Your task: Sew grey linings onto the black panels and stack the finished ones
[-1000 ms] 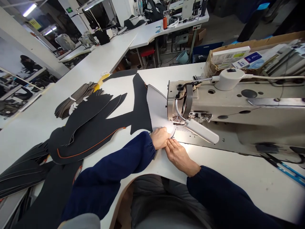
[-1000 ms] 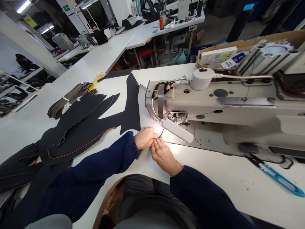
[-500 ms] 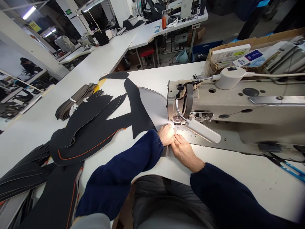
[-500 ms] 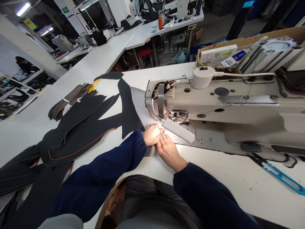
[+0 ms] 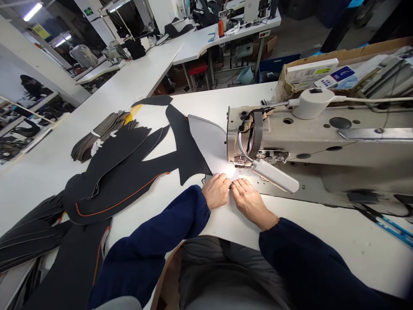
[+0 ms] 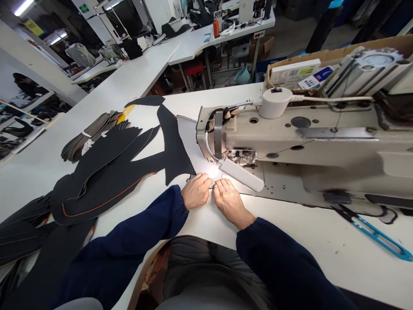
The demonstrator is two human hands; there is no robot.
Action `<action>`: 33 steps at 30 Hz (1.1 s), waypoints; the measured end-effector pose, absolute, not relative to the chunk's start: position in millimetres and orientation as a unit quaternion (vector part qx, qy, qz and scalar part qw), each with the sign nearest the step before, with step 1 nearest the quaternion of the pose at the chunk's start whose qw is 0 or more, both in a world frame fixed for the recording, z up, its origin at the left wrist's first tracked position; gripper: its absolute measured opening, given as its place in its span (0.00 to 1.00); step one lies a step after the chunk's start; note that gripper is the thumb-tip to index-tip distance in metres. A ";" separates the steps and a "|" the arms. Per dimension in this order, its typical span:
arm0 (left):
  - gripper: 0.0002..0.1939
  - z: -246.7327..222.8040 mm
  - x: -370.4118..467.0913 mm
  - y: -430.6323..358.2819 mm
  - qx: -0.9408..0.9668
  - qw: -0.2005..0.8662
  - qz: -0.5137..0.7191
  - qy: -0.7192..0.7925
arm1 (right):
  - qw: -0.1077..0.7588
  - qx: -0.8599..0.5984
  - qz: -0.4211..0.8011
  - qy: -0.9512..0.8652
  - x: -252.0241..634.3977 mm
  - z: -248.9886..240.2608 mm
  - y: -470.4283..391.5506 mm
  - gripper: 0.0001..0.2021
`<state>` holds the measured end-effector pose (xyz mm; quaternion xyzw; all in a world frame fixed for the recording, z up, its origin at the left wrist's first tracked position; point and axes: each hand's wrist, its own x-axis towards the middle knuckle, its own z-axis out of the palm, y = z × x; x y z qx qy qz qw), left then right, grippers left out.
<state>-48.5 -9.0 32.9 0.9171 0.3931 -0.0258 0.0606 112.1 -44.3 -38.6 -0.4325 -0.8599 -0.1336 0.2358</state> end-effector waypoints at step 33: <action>0.18 14.7 -28.9 0.8 0.903 0.009 -0.024 0.429 | 0.194 -0.482 -0.150 -0.841 126.1 -20.8 -39.6 0.13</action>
